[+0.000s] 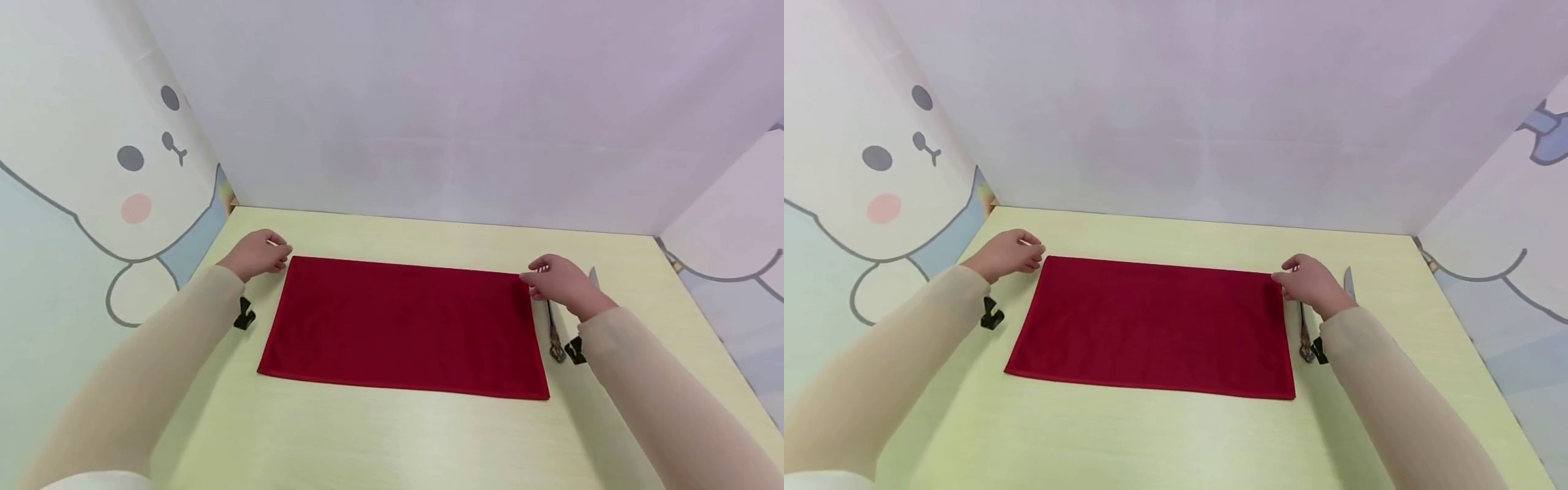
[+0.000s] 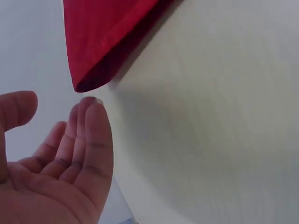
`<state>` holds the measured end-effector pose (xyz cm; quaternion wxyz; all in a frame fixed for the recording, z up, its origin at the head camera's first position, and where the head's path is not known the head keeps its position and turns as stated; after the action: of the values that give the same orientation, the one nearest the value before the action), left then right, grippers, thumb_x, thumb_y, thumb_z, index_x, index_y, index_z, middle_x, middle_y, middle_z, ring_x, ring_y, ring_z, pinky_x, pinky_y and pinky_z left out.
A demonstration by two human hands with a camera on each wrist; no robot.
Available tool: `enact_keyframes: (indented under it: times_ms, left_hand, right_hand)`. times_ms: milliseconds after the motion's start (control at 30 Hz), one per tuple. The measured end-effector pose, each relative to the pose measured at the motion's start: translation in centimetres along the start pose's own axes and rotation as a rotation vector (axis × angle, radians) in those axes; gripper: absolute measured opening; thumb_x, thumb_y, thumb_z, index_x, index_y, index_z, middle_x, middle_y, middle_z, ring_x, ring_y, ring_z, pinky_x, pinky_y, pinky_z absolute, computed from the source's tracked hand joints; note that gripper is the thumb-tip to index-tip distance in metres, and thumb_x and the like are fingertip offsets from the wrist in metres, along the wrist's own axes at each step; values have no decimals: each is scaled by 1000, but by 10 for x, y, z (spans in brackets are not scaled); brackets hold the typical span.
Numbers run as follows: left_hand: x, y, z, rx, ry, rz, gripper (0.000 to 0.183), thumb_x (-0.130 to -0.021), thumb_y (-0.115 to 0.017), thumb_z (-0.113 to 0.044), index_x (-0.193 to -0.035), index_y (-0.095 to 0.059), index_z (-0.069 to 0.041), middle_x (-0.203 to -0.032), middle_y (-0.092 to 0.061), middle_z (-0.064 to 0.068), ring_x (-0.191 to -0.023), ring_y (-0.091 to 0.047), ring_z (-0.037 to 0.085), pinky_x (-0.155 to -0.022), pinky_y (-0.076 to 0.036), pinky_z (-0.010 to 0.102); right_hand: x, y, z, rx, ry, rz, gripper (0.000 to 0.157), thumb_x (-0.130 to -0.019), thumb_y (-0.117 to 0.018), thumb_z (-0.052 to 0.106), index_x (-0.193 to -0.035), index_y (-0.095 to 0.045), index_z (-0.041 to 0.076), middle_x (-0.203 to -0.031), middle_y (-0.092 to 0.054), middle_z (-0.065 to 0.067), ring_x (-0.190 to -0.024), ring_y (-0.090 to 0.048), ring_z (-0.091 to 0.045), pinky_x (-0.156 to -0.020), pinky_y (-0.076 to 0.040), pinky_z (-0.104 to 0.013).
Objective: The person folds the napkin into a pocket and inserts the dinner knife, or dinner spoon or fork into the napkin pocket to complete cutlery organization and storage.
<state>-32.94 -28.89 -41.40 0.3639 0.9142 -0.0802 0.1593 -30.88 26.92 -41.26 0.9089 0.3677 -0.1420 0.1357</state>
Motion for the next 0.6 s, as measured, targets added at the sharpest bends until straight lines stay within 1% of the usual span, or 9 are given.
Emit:
enact_keyframes:
  times_ms: [67,133,200,267,367,433,600]
  left_hand:
    - [-9,-3,-2,-21,5,21,43,-106,-55,-28,-133,-49,5,-115,-65,23,-97,-69,28,-86,-59,38]
    - [-16,-6,-2,-47,5,33,38,-106,-56,-27,-129,-53,4,-109,-67,20,-90,-69,24,-80,-60,34]
    - [-21,-7,-1,-77,5,30,33,-105,-57,-25,-123,-58,3,-103,-68,17,-85,-68,22,-74,-59,30]
    - [-24,-8,0,-81,4,20,30,-103,-58,-22,-119,-62,2,-101,-68,15,-82,-67,21,-71,-58,30]
    - [-26,-8,2,-73,8,8,28,-102,-59,-20,-117,-66,2,-102,-67,14,-83,-65,21,-71,-56,29]
    - [-26,-8,4,-61,15,6,27,-101,-60,-20,-116,-67,2,-102,-67,13,-83,-64,21,-71,-55,29]
    - [-23,-8,5,-42,48,16,28,-101,-61,-22,-114,-67,2,-97,-67,11,-83,-63,21,-70,-55,29]
  right_hand:
    - [-5,1,1,3,-6,15,55,-106,-57,23,-142,-39,-15,-112,-63,-27,-90,-71,-26,-85,-59,-43]
    - [-10,1,1,-10,-15,27,50,-106,-56,19,-139,-41,-15,-108,-64,-25,-87,-71,-24,-82,-60,-41]
    - [-14,2,0,-18,-23,37,45,-106,-55,17,-137,-43,-14,-104,-65,-23,-84,-70,-23,-79,-61,-39]
    - [-17,1,-2,-20,-28,45,42,-106,-55,15,-136,-45,-13,-102,-65,-22,-82,-70,-22,-78,-61,-38]
    - [-21,-1,-2,1,-46,53,39,-106,-57,17,-132,-49,-11,-96,-66,-18,-81,-68,-22,-76,-60,-37]
    - [-22,-2,-2,38,-49,52,37,-106,-58,18,-129,-51,-10,-94,-65,-17,-80,-66,-22,-75,-59,-37]
    - [-26,-4,1,129,-31,50,36,-104,-60,20,-125,-57,-9,-101,-64,-18,-78,-61,-23,-71,-56,-36]
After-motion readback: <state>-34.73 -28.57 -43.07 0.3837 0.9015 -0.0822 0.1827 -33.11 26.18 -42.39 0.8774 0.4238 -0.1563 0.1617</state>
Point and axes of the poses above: each hand's wrist, its own x-axis away from the middle knuckle, its own y-axis out of the back of the hand, z = x × y, the point moved 5 cm from there along -x, towards the middle knuckle
